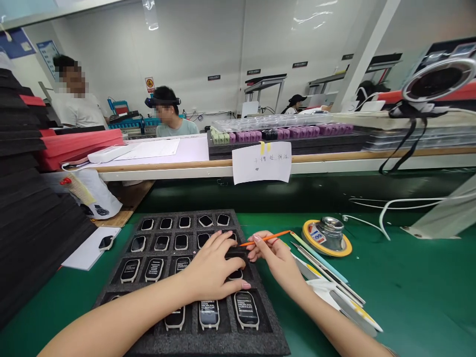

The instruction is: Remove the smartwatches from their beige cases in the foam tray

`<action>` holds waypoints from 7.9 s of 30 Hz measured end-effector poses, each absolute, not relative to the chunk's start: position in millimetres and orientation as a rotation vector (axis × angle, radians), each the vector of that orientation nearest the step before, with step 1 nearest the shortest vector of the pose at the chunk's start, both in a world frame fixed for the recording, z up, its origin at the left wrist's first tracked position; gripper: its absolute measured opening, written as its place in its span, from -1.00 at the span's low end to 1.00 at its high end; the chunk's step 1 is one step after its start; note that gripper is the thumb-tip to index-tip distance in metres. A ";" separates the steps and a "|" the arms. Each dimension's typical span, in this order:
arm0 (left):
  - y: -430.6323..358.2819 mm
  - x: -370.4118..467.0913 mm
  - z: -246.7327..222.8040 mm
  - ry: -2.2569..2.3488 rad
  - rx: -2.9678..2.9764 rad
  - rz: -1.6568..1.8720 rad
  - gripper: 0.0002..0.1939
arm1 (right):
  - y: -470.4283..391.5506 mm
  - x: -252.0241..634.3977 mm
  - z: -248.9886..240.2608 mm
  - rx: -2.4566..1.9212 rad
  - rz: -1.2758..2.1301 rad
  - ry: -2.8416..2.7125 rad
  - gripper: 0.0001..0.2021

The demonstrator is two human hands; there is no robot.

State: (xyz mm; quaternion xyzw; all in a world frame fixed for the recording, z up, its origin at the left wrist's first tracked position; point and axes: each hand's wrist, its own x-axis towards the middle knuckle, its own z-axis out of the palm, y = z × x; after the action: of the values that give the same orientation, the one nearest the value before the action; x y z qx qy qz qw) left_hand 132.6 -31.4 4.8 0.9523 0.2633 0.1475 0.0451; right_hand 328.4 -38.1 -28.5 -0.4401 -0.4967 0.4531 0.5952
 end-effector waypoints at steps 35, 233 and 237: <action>-33.8 124.6 6.0 0.835 2.675 0.554 -0.81 | -52.3 317.8 -33.6 -1.042 0.961 -1.261 -0.56; -75.2 -40.4 12.3 1.573 2.130 0.723 -0.59 | -17.0 143.0 -15.4 -0.801 1.350 -1.741 -0.77; -75.8 -39.7 12.6 1.575 2.129 0.715 -0.60 | -17.1 143.0 -15.5 -0.806 1.352 -1.750 -0.78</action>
State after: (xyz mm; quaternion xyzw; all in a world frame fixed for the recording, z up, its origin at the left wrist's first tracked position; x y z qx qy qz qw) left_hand -39.7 -75.8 12.6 0.7609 0.5626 0.2557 0.1979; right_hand 143.0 -17.1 -15.5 -0.3161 -0.6865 0.5306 0.3837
